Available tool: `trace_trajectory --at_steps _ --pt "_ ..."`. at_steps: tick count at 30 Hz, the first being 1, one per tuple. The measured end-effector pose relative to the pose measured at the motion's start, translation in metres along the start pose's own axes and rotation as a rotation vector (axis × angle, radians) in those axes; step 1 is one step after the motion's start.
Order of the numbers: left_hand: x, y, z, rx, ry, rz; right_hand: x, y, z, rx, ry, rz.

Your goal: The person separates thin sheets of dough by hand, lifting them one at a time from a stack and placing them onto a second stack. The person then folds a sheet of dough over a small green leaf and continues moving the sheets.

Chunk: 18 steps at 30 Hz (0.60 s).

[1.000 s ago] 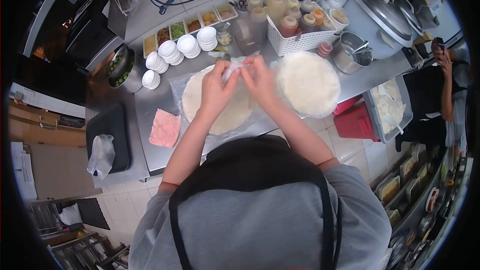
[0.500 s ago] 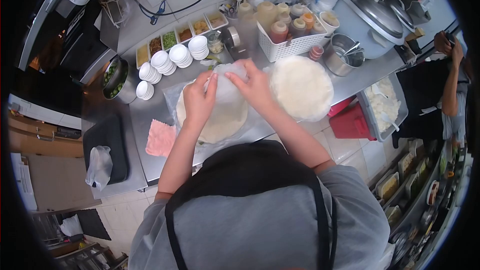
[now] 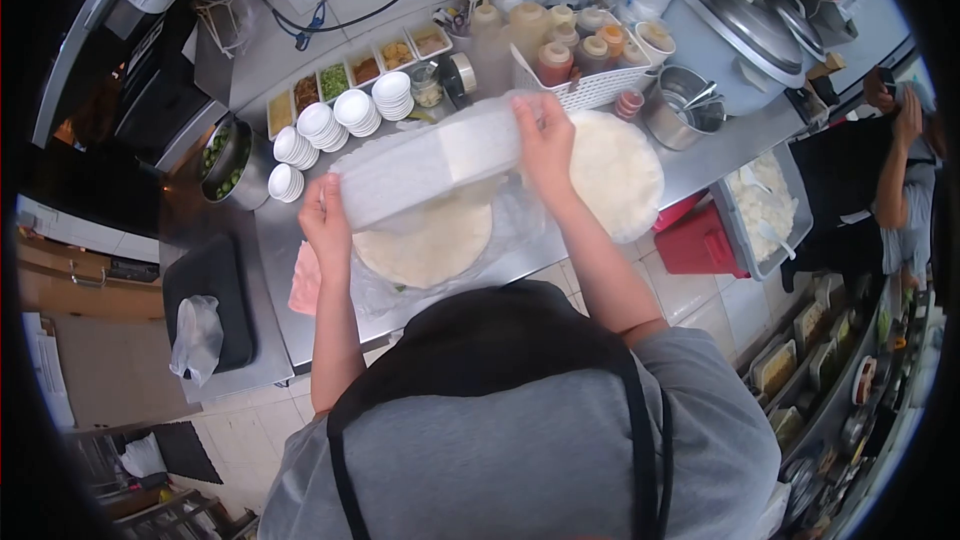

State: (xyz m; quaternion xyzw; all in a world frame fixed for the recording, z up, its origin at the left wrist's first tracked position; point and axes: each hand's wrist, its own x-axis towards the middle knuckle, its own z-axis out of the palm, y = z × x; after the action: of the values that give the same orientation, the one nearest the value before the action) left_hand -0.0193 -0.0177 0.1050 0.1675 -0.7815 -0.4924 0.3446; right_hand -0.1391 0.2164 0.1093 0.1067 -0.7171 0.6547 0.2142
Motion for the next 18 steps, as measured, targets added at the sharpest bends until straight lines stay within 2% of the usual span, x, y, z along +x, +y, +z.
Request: trace_trajectory --at_steps 3,6,7,8,10,12,13,14,15,17,18 --pt "0.005 -0.007 -0.010 0.039 0.074 0.016 0.012 0.018 -0.005 0.068 0.058 -0.055" --pt "0.012 -0.023 -0.022 0.035 0.076 -0.081 0.018 0.015 -0.013 0.114 0.073 -0.034" --pt "0.015 -0.027 -0.025 0.023 0.109 -0.042 0.020 0.014 -0.015 0.120 0.056 -0.026" --pt "0.017 -0.031 -0.028 0.011 0.139 -0.001 0.022 0.013 -0.019 0.089 0.084 -0.072" --pt "0.022 -0.041 -0.046 0.049 0.159 -0.050 0.029 0.020 -0.030 0.062 0.103 -0.118" --pt "0.024 -0.043 -0.055 0.082 0.172 -0.096 0.040 0.031 -0.049 -0.137 0.179 -0.127" --pt "0.023 -0.040 -0.058 0.215 0.123 -0.073 0.043 0.035 -0.058 -0.136 0.171 -0.121" --pt "0.021 -0.039 -0.061 0.350 0.071 -0.052 0.045 0.040 -0.067 -0.139 0.122 -0.031" --pt "0.018 -0.047 -0.060 0.360 0.074 -0.063 0.047 0.044 -0.073 -0.140 0.071 0.059" --pt "0.010 -0.068 -0.048 0.274 -0.163 -0.157 0.050 0.047 -0.079 -0.063 0.051 0.071" --pt "0.004 -0.057 -0.038 0.185 -0.195 -0.192 0.051 0.051 -0.085 0.007 0.040 0.077"
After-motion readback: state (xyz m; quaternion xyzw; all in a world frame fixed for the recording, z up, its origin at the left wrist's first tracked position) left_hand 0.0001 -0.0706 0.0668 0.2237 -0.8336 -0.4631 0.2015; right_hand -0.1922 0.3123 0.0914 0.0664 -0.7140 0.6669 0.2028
